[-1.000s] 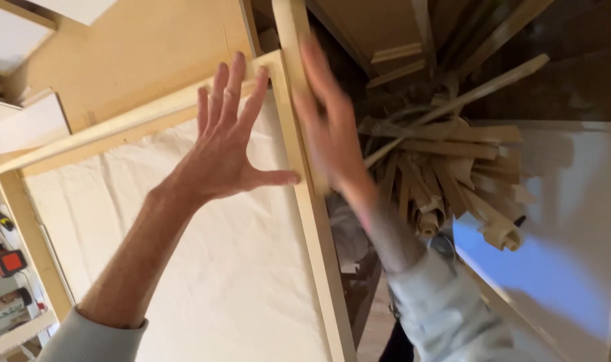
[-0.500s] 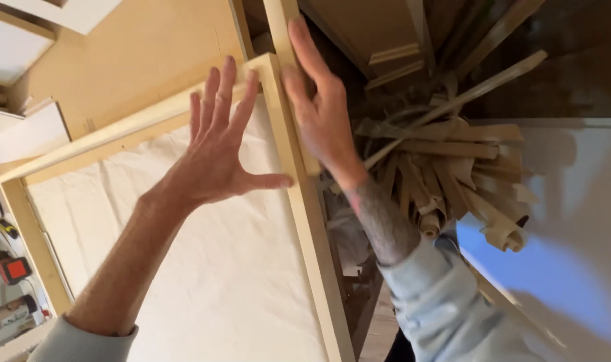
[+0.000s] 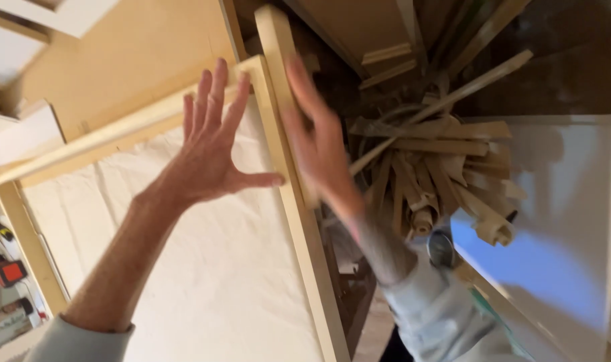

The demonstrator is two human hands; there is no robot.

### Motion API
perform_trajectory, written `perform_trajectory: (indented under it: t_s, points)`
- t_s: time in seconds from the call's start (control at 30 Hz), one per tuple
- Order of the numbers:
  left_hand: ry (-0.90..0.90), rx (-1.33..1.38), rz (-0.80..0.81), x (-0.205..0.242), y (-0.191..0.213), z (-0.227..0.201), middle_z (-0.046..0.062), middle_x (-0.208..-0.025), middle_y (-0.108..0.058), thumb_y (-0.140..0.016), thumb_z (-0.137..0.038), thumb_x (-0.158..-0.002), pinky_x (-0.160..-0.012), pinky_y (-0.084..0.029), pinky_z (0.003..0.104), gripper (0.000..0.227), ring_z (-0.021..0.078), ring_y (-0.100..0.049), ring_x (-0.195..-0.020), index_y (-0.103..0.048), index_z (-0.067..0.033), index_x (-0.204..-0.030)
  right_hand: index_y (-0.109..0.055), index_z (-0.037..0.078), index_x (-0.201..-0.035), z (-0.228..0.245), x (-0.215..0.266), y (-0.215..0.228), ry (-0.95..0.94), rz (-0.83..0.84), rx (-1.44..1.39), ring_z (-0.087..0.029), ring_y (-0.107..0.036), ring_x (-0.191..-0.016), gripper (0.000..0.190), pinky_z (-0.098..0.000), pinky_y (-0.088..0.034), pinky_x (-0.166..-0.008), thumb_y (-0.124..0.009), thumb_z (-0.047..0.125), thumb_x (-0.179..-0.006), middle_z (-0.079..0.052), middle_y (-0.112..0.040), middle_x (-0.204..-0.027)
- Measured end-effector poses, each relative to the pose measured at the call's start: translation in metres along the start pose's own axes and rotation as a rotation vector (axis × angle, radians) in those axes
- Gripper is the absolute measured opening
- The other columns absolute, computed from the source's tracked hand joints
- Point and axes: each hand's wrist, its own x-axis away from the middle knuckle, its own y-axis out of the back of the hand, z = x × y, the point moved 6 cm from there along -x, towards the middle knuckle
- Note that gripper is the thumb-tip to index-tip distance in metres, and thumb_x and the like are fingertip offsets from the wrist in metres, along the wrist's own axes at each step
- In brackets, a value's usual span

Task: Sanding the joints and edges of a large wooden frame using a manual sanding block.

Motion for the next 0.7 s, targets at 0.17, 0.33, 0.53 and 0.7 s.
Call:
perform_trajectory:
  t_s: [0.17,0.33,0.53,0.7]
  points:
    - [-0.024,-0.025,-0.041,-0.006,0.005,0.000,0.020,-0.168,0.023,-0.069,-0.093,-0.060,-0.123,0.003,0.074,0.150,0.0420,0.017,-0.158,0.007,-0.0178,-0.166,-0.031,0.007,-0.162,0.026,0.130,0.004,-0.110,0.007,-0.128,-0.033,-0.019,-0.164,0.051,-0.0515,-0.017,-0.133,-0.042,0.009,-0.112,-0.015,-0.022,-0.174]
    - [0.017,0.016,0.026,0.001,-0.003,-0.006,0.020,-0.168,0.024,-0.068,-0.094,-0.061,-0.123,0.005,0.074,0.150,0.0420,0.019,-0.158,0.008,-0.0173,-0.166,-0.036,0.008,-0.163,-0.019,-0.015,-0.001,0.077,0.024,0.044,-0.030,-0.025,-0.167,0.050,-0.0487,-0.020,-0.141,-0.045,0.021,-0.116,-0.011,-0.028,-0.175]
    - [0.008,0.007,0.015,-0.001,-0.001,-0.005,0.021,-0.167,0.024,-0.068,-0.093,-0.060,-0.123,0.004,0.074,0.150,0.0420,0.019,-0.157,0.008,-0.0176,-0.166,-0.033,0.015,-0.163,0.019,0.099,0.004,-0.028,0.093,-0.061,-0.032,-0.021,-0.165,0.057,-0.0514,-0.019,-0.132,-0.043,0.001,-0.110,-0.011,-0.021,-0.174]
    - [0.000,-0.018,0.003,0.001,0.001,0.000,0.020,-0.167,0.023,-0.069,-0.093,-0.059,-0.123,0.002,0.074,0.151,0.0423,0.018,-0.157,0.008,-0.0181,-0.165,-0.034,0.017,-0.165,0.012,0.106,0.005,0.107,0.081,-0.126,-0.030,-0.024,-0.166,0.063,-0.0509,-0.018,-0.141,-0.047,-0.005,-0.107,-0.009,-0.024,-0.176]
